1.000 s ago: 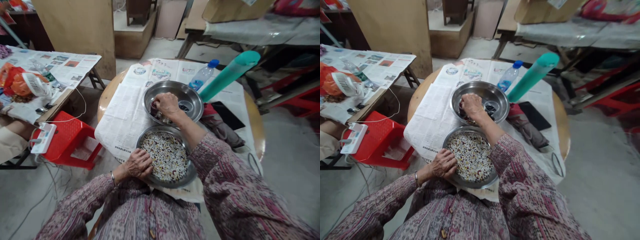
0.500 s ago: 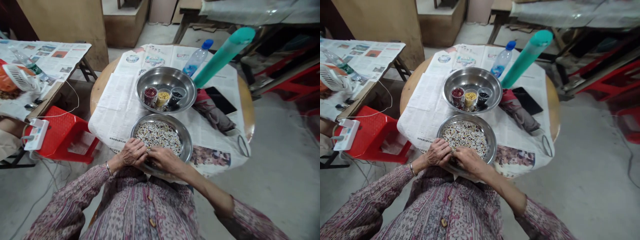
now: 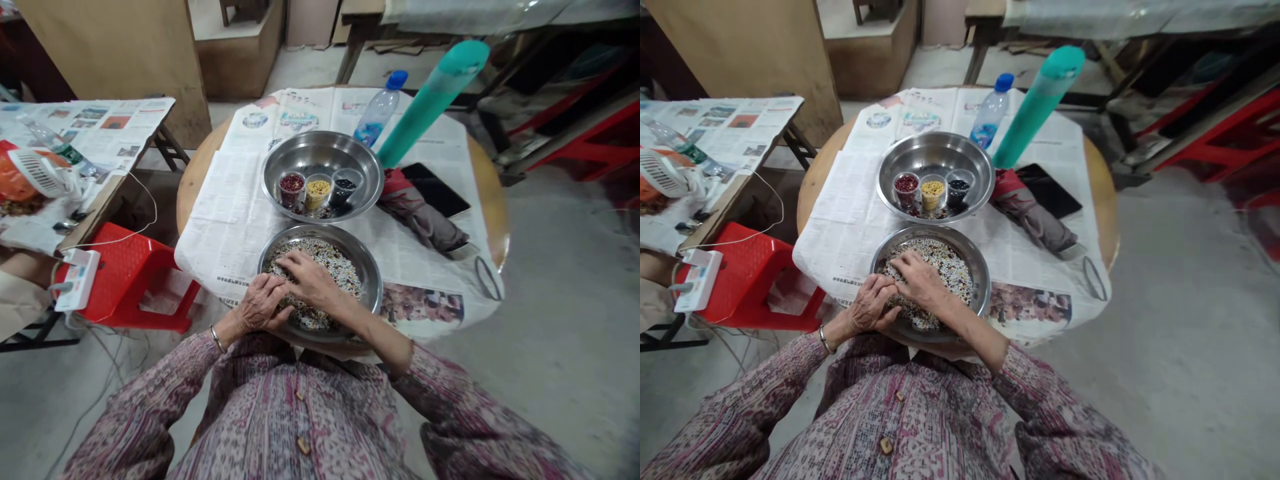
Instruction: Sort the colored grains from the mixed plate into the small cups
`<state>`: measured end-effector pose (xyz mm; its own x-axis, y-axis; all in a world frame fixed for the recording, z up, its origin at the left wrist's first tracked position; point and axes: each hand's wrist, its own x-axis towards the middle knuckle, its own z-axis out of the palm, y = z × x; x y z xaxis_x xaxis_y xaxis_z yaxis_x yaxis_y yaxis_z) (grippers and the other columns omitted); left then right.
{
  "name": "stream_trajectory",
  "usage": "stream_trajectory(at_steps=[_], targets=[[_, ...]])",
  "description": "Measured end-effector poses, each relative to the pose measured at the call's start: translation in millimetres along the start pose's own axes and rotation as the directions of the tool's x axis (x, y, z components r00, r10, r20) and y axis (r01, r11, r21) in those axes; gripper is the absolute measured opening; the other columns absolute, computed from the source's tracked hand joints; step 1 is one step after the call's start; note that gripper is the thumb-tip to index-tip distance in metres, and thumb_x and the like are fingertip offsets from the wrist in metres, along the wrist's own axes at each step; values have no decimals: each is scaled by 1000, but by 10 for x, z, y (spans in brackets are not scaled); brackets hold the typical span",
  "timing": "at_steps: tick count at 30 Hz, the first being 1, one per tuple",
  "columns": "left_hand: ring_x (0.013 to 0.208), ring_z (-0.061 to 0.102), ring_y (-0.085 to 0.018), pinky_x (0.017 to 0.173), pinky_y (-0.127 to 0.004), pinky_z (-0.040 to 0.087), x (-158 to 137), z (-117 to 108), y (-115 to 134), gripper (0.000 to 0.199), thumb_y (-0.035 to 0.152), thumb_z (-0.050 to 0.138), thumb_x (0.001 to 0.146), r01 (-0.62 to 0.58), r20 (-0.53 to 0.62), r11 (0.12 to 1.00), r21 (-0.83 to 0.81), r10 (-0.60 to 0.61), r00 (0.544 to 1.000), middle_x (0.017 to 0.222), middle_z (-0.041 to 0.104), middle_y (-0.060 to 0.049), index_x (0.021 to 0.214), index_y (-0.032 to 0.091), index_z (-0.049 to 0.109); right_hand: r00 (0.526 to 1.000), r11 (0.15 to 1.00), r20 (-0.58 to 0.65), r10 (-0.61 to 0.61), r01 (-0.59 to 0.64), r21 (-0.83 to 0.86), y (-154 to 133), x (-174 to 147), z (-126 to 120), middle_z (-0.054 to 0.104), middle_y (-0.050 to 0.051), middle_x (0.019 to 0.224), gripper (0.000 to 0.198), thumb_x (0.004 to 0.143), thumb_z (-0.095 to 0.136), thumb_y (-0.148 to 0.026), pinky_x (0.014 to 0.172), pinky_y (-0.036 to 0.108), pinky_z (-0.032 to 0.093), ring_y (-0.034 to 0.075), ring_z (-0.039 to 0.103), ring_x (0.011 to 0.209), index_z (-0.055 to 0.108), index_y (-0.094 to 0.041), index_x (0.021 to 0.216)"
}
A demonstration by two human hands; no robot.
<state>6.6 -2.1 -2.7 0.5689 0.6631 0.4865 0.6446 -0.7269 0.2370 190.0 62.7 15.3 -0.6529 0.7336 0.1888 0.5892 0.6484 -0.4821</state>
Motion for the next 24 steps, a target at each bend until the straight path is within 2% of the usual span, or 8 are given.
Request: stream_trajectory(at_steps=[3,6,10,13,15,17,20,24], targets=[[102,56,-28,89,-44,49,-2,11,-2,25,35,47,96,-17,-48,1000,4,17,999,110,62,-14,108,15,56,979,985,106,-174,175,-1,-33,-10,9,64,10,110,22,91,59,-20,93,39,48,24,53,105,66,-18,111],[97,56,-26,86,-43,49,6,6,0,24,35,47,97,-9,-30,1000,15,10,1000,107,63,-13,106,16,57,968,979,169,-183,195,-54,99,-131,-112,65,8,97,14,94,55,-20,85,35,48,22,55,95,69,-19,97],[92,54,-25,81,-41,46,26,-16,0,25,36,47,97,-28,10,999,47,27,1000,101,64,-12,100,16,60,998,983,10,59,-56,-174,384,-336,-312,67,8,97,20,92,51,-13,86,34,49,22,58,97,69,-21,95],[87,52,-24,78,-40,43,51,-32,5,24,34,46,98,-54,30,995,83,52,998,94,64,-10,92,16,61,961,937,-148,236,-265,-226,469,-394,-345,67,12,107,21,92,53,-18,91,39,50,27,58,104,69,-18,107],[85,50,-23,78,-39,42,70,-43,13,24,32,45,98,-65,25,993,96,63,998,90,64,-8,88,17,61,944,920,-174,280,-315,-232,415,-383,-301,66,14,112,25,93,56,-26,91,42,51,30,57,108,67,-17,114],[84,50,-22,77,-38,41,86,-55,23,25,31,44,98,-67,19,993,102,66,998,89,63,-8,86,17,61,956,941,-123,265,-285,-185,295,-366,-242,65,14,113,27,94,57,-30,90,41,52,29,58,108,66,-18,116],[83,49,-22,77,-38,40,90,-63,28,26,31,44,98,-63,28,991,116,61,998,87,62,-8,84,16,61,984,983,35,176,-174,-55,89,-404,-216,66,10,105,22,95,53,-22,87,35,51,23,62,99,68,-20,111],[84,49,-23,78,-39,39,65,-47,16,30,32,41,100,-64,95,990,128,52,994,89,62,-9,84,17,61,975,998,221,24,-38,57,-57,-604,-355,68,6,100,23,93,54,-14,82,30,49,18,63,93,69,-22,109]])
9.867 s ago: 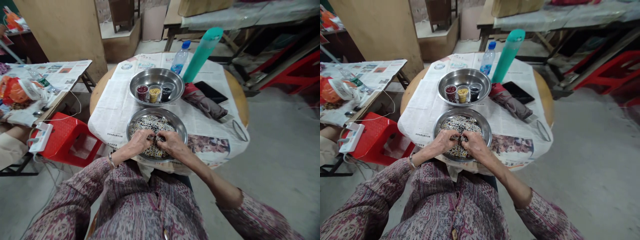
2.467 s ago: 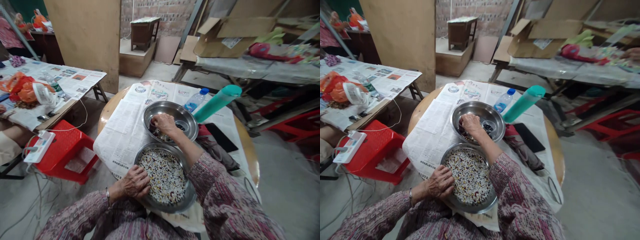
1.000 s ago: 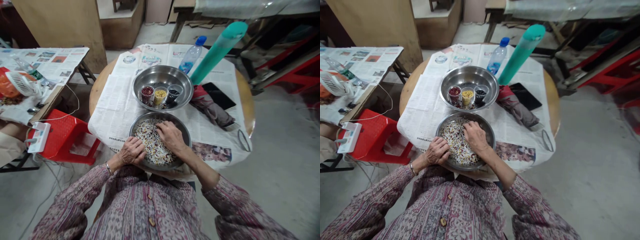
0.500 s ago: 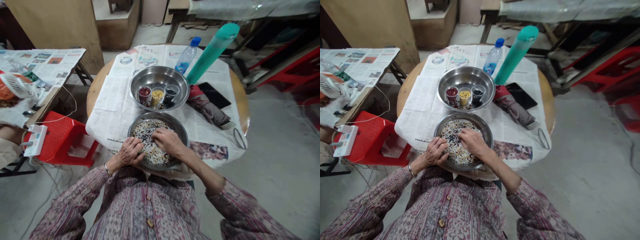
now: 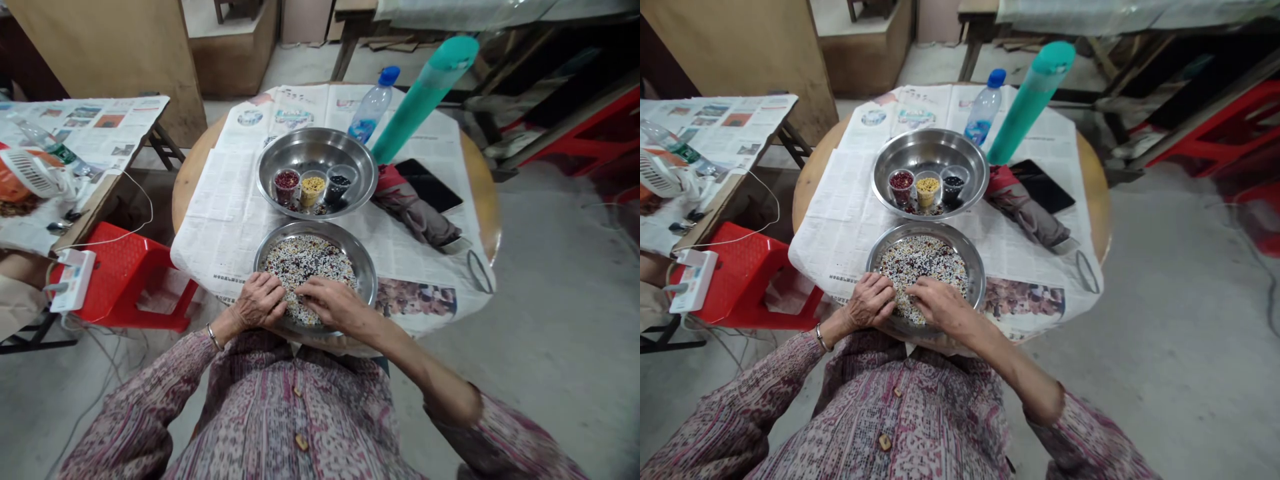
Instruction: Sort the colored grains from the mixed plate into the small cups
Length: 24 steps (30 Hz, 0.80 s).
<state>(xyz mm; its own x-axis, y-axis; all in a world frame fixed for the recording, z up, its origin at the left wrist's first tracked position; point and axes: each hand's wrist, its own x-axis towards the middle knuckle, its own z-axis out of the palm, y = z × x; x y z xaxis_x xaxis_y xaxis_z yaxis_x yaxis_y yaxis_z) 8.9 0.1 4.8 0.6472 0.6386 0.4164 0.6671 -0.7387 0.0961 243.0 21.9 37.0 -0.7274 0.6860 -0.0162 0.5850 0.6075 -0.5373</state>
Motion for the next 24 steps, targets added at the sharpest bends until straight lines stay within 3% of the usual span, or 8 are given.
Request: stream_trajectory(at_steps=[4,6,11,14,17,20,24], targets=[[82,50,-21,77,-38,38,-5,15,-2,30,31,41,99,5,16,1000,3,-5,1000,87,62,-7,82,18,61,983,997,181,-34,45,-59,17,-147,-95,69,4,91,19,90,57,-12,76,29,46,18,62,88,72,-23,93],[80,50,-21,76,-38,37,5,11,4,28,30,44,98,3,-18,1000,7,-3,1000,83,62,-6,79,18,60,981,995,191,-7,26,-99,52,-96,-107,70,4,89,20,92,56,-13,75,29,46,19,63,88,73,-23,91],[79,50,-20,76,-37,37,18,12,15,28,30,45,98,-3,-27,1000,28,4,1000,78,59,-5,77,18,59,991,973,-77,111,-124,-196,170,182,-113,70,8,107,26,97,49,-20,84,32,49,22,60,105,72,-25,107],[79,50,-21,77,-38,36,7,27,12,29,30,43,99,4,3,1000,29,-4,1000,78,59,-5,77,18,59,932,911,-256,255,-320,-259,256,239,-113,67,12,116,28,97,49,-27,86,36,50,27,58,109,68,-21,118],[80,50,-21,77,-38,36,-1,33,7,28,29,43,99,3,22,1000,20,-3,1000,79,59,-5,78,18,59,872,867,-338,354,-441,-230,285,231,-62,65,15,115,40,95,55,-41,88,41,50,30,59,108,62,-16,126],[81,49,-21,77,-38,36,4,29,7,27,29,44,98,5,21,1000,17,-6,1000,80,59,-6,79,19,59,883,898,-326,338,-407,-170,208,278,43,63,15,117,48,91,60,-48,86,41,51,30,60,106,59,-18,128],[79,50,-21,75,-38,36,9,28,8,28,29,44,98,0,-23,1000,27,0,1000,78,58,-5,78,18,59,929,956,-272,251,-282,-82,87,450,183,64,11,107,22,88,58,-26,82,35,50,24,61,92,66,-19,108]])
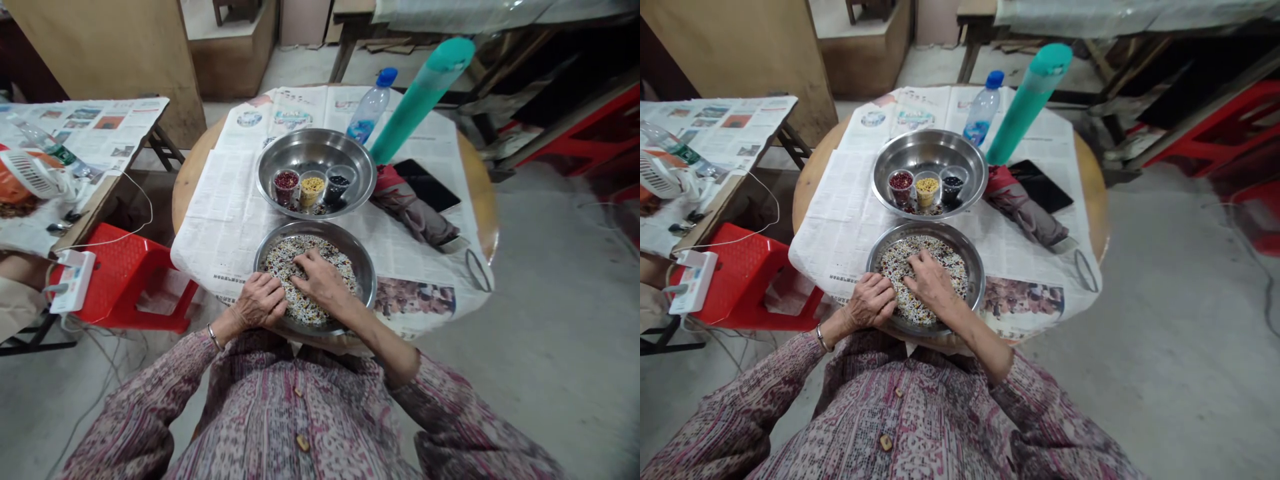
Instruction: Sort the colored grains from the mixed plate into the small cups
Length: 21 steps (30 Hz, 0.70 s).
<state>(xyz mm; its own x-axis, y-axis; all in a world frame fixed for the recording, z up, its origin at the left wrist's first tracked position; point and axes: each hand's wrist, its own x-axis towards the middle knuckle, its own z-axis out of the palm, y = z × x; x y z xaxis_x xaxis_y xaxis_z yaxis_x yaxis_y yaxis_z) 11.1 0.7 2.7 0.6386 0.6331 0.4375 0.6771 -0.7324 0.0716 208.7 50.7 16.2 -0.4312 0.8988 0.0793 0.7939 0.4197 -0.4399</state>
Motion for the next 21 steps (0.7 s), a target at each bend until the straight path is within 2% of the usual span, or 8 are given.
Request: stream_trajectory(at_steps=[2,5,9,14,17,21], targets=[[79,50,-21,75,-38,37,-5,3,1,29,29,43,99,-1,12,1000,1,1,1000,77,58,-5,77,18,58,999,996,14,-45,44,82,-30,41,50,66,8,94,17,84,54,-14,82,33,49,21,61,86,67,-19,94],[80,51,-21,75,-39,37,-17,10,1,28,29,42,99,7,59,1000,-12,-7,998,81,59,-6,79,18,58,994,978,50,-97,86,191,-23,4,64,67,4,83,19,79,53,-8,80,30,47,18,60,82,66,-20,85],[83,53,-22,77,-39,39,-30,18,-5,22,25,42,97,27,50,999,-37,-25,998,87,62,-8,85,16,59,963,947,132,-236,198,252,-72,-225,22,67,4,88,21,82,52,-7,79,29,48,17,60,84,67,-20,89],[81,52,-22,76,-38,39,-33,22,-5,21,22,40,95,26,42,999,-46,-24,999,85,62,-8,85,17,58,880,903,208,-427,404,144,-135,-434,-24,66,8,100,14,92,54,-14,84,33,50,21,57,97,67,-19,93],[81,52,-22,77,-39,39,-27,20,6,19,21,41,94,27,45,999,-37,-25,999,85,61,-7,84,17,58,875,904,235,-424,424,55,-14,-433,-68,66,8,97,16,93,53,-14,81,33,51,22,55,96,68,-19,94],[82,51,-22,77,-39,39,-20,9,14,19,21,42,94,18,20,999,-51,-17,1000,84,60,-7,84,16,58,948,961,171,-269,275,-14,211,-366,-149,65,9,100,26,91,49,-7,84,34,52,22,57,99,70,-21,98]])
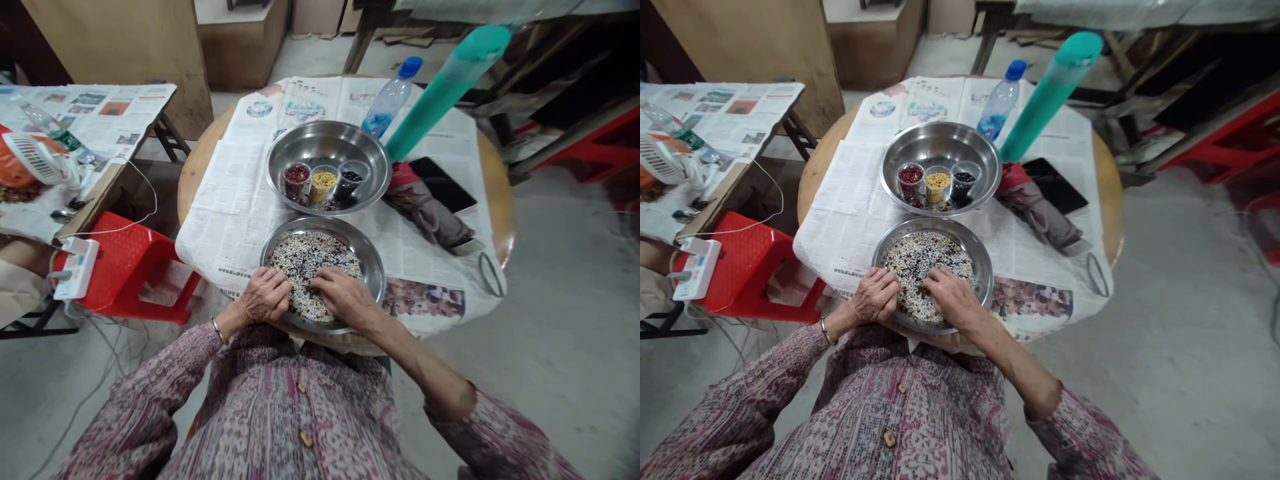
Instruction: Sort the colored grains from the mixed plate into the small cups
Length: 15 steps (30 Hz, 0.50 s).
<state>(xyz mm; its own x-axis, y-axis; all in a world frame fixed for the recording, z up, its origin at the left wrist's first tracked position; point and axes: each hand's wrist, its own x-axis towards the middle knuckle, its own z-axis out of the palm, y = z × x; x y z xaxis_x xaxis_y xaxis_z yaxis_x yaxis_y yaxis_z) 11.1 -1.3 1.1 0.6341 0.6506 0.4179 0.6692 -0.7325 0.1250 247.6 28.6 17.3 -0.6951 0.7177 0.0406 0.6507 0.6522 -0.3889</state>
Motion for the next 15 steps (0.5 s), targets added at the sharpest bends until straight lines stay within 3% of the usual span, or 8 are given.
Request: stream_trajectory(at_steps=[4,10,12,15], targets=[[82,53,-23,77,-39,40,-9,3,-6,20,22,42,95,7,21,1000,-9,-7,1000,85,60,-8,85,17,58,989,991,-113,96,-84,104,19,113,-28,65,10,109,39,88,42,-2,89,36,53,21,61,99,69,-19,110],[91,55,-25,79,-41,43,-27,40,-16,21,22,40,95,38,-8,999,-33,-38,999,95,63,-12,94,16,60,984,982,-85,-154,162,97,-176,394,16,63,11,125,31,91,56,-16,104,48,46,27,52,120,68,-24,119],[90,55,-25,80,-40,43,-25,37,-14,20,23,41,95,37,-12,999,-40,-37,999,94,63,-11,94,16,60,990,991,-49,-130,132,33,-118,406,-6,65,12,122,24,92,56,-18,102,49,46,28,53,117,70,-22,111],[87,55,-23,80,-39,42,-18,18,-8,19,22,42,96,26,-16,998,-49,-27,1000,92,63,-9,92,16,60,999,998,-36,20,-22,-63,87,305,-102,68,13,110,22,92,51,-13,95,45,49,28,56,108,72,-19,98]])
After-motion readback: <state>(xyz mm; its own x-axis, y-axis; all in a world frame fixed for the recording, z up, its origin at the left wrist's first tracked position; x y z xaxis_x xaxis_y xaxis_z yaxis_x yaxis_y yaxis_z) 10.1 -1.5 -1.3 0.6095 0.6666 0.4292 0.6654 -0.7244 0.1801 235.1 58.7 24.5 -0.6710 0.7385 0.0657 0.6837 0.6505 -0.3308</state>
